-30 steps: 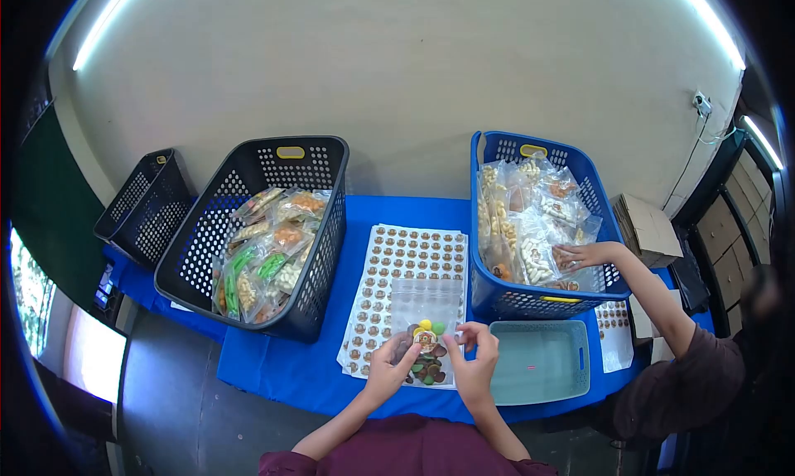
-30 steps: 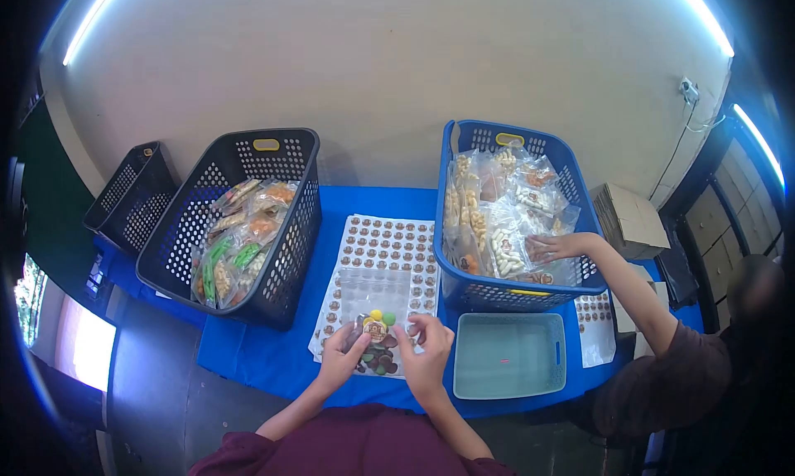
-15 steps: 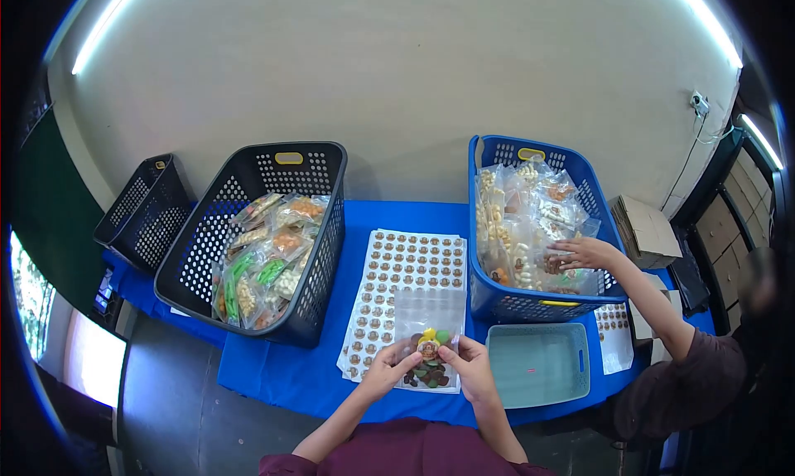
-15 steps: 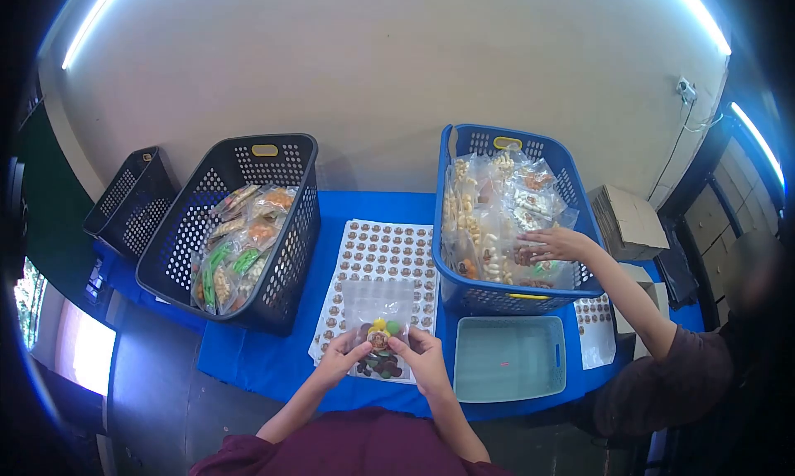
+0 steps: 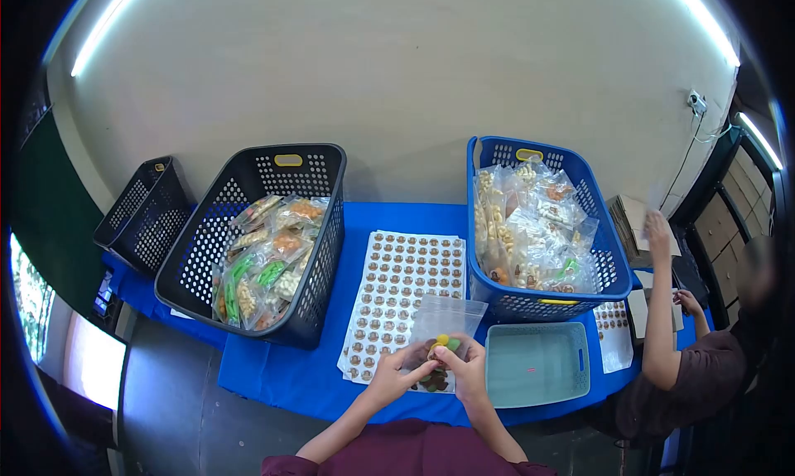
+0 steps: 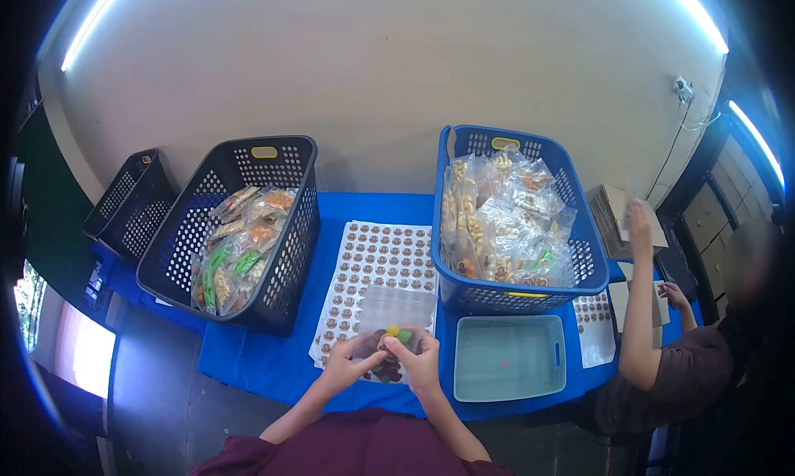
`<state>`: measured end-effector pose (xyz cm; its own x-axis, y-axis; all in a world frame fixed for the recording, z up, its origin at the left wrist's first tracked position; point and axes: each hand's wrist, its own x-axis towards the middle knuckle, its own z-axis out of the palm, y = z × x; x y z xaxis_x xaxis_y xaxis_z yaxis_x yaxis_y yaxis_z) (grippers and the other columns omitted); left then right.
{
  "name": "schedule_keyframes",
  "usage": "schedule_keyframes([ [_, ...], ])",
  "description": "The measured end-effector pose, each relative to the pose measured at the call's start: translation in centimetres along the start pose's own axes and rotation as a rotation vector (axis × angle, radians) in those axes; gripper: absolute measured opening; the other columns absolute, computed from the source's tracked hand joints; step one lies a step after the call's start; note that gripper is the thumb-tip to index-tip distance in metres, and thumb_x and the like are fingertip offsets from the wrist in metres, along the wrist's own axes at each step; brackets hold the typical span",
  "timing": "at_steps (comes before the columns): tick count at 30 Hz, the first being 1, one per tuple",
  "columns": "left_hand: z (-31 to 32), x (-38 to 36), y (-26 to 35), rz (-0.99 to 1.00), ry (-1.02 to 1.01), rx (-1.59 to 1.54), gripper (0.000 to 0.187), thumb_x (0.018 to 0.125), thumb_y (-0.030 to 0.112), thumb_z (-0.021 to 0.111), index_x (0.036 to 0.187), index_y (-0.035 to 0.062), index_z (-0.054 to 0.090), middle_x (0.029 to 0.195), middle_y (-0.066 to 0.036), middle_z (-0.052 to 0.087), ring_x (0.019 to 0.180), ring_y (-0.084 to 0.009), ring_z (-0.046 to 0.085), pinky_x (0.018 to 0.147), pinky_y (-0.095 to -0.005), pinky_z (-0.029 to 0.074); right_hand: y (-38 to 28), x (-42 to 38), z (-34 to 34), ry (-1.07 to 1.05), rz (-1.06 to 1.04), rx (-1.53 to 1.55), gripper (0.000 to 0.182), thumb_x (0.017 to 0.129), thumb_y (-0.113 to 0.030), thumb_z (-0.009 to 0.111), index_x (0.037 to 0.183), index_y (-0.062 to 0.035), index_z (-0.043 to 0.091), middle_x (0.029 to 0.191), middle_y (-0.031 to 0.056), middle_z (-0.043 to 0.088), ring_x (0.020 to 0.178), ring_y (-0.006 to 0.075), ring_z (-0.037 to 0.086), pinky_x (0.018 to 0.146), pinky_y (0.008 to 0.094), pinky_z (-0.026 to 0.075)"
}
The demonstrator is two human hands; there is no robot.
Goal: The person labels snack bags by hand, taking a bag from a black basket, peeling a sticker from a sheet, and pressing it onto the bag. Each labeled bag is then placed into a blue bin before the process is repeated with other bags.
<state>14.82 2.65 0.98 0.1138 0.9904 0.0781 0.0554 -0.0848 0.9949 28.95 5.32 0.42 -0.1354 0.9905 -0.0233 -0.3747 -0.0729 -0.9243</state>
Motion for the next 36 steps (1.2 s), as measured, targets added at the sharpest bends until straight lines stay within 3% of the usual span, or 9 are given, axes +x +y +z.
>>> schedule_keyframes([
  [5, 0.4, -0.6, -0.2, 0.031, 0.015, 0.087, 0.036, 0.078, 0.016, 0.063, 0.110, 0.0020, 0.054, 0.090, -0.010, 0.064, 0.082, -0.0128, 0.061, 0.072, -0.0251, 0.048, 0.7, -0.7, 0.1, 0.067, -0.082, 0.024, 0.013, 0.077, -0.008, 0.061, 0.086, 0.0010, 0.059, 0.076, 0.0063, 0.061, 0.067, 0.0092, 0.058, 0.061, 0.0211, 0.047],
  [8, 0.4, -0.8, 0.0, 0.023, -0.005, 0.131, 0.036, 0.078, 0.016, 0.063, 0.110, 0.0003, 0.054, 0.090, -0.010, 0.064, 0.081, -0.0128, 0.061, 0.071, -0.0250, 0.048, 0.9, -0.8, -0.4, 0.102, 0.013, 0.075, 0.014, 0.079, -0.011, 0.060, 0.086, 0.0010, 0.059, 0.076, 0.0056, 0.061, 0.065, 0.0082, 0.057, 0.060, 0.0207, 0.046],
  [14, 1.7, -0.6, -1.5, 0.023, 0.152, -0.204, 0.031, 0.079, 0.016, 0.063, 0.102, -0.0032, 0.056, 0.084, -0.008, 0.063, 0.075, -0.0089, 0.059, 0.066, -0.0231, 0.047, 0.4, -0.4, -1.3, -0.071, -0.005, 0.021, 0.018, 0.080, -0.013, 0.060, 0.092, 0.0014, 0.058, 0.082, 0.0051, 0.061, 0.070, 0.0080, 0.057, 0.063, 0.0216, 0.046],
  [20, 1.1, 0.2, -0.4, -0.156, 0.069, 0.065, 0.025, 0.081, 0.020, 0.061, 0.092, -0.0017, 0.059, 0.071, -0.004, 0.062, 0.064, -0.0053, 0.055, 0.059, -0.0205, 0.044, 1.3, -1.1, -1.2, -0.019, -0.020, -0.097, 0.015, 0.080, -0.007, 0.057, 0.092, 0.0022, 0.056, 0.083, 0.0055, 0.060, 0.074, 0.0092, 0.057, 0.067, 0.0219, 0.047],
  [23, 1.9, 0.4, -0.1, -0.028, 0.081, 0.107, 0.026, 0.080, 0.022, 0.061, 0.090, -0.0019, 0.060, 0.067, -0.004, 0.061, 0.061, -0.0046, 0.053, 0.055, -0.0202, 0.043, 1.5, -1.3, -1.3, 0.056, -0.006, -0.046, 0.012, 0.078, -0.006, 0.058, 0.088, 0.0013, 0.057, 0.081, 0.0042, 0.060, 0.070, 0.0069, 0.056, 0.063, 0.0204, 0.046],
  [26, 1.9, 0.3, -1.2, -0.042, 0.067, 0.074, 0.027, 0.080, 0.022, 0.061, 0.090, -0.0030, 0.059, 0.067, -0.004, 0.061, 0.059, -0.0044, 0.051, 0.055, -0.0200, 0.042, 2.5, -1.5, -2.0, 0.102, 0.016, -0.062, 0.012, 0.078, -0.006, 0.059, 0.087, 0.0012, 0.058, 0.079, 0.0033, 0.060, 0.068, 0.0055, 0.055, 0.060, 0.0197, 0.045],
  [29, 1.6, 0.2, -1.9, -0.082, 0.020, 0.122, 0.028, 0.083, 0.022, 0.058, 0.094, -0.0036, 0.059, 0.070, -0.005, 0.061, 0.064, -0.0059, 0.054, 0.058, -0.0207, 0.043, 2.7, -1.7, -2.1, 0.136, 0.049, -0.062, 0.015, 0.079, -0.010, 0.060, 0.088, 0.0017, 0.057, 0.078, 0.0030, 0.059, 0.067, 0.0054, 0.054, 0.059, 0.0196, 0.044],
  [33, 2.1, 0.3, -2.5, -0.174, 0.055, -0.133, 0.029, 0.085, 0.021, 0.054, 0.099, -0.0044, 0.056, 0.079, -0.007, 0.061, 0.072, -0.0077, 0.055, 0.064, -0.0215, 0.045, 2.2, -1.5, -2.6, 0.123, 0.110, 0.081, 0.019, 0.079, -0.012, 0.062, 0.091, 0.0017, 0.057, 0.078, 0.0029, 0.060, 0.068, 0.0061, 0.055, 0.061, 0.0202, 0.045],
  [36, 2.3, 0.3, -2.7, -0.189, 0.021, -0.260, 0.029, 0.086, 0.020, 0.053, 0.101, -0.0044, 0.055, 0.086, -0.008, 0.062, 0.078, -0.0088, 0.056, 0.068, -0.0223, 0.045, 1.4, -1.7, -2.0, 0.103, -0.041, -0.112, 0.021, 0.077, -0.010, 0.064, 0.093, 0.0019, 0.057, 0.081, 0.0039, 0.060, 0.071, 0.0075, 0.056, 0.065, 0.0207, 0.046],
])
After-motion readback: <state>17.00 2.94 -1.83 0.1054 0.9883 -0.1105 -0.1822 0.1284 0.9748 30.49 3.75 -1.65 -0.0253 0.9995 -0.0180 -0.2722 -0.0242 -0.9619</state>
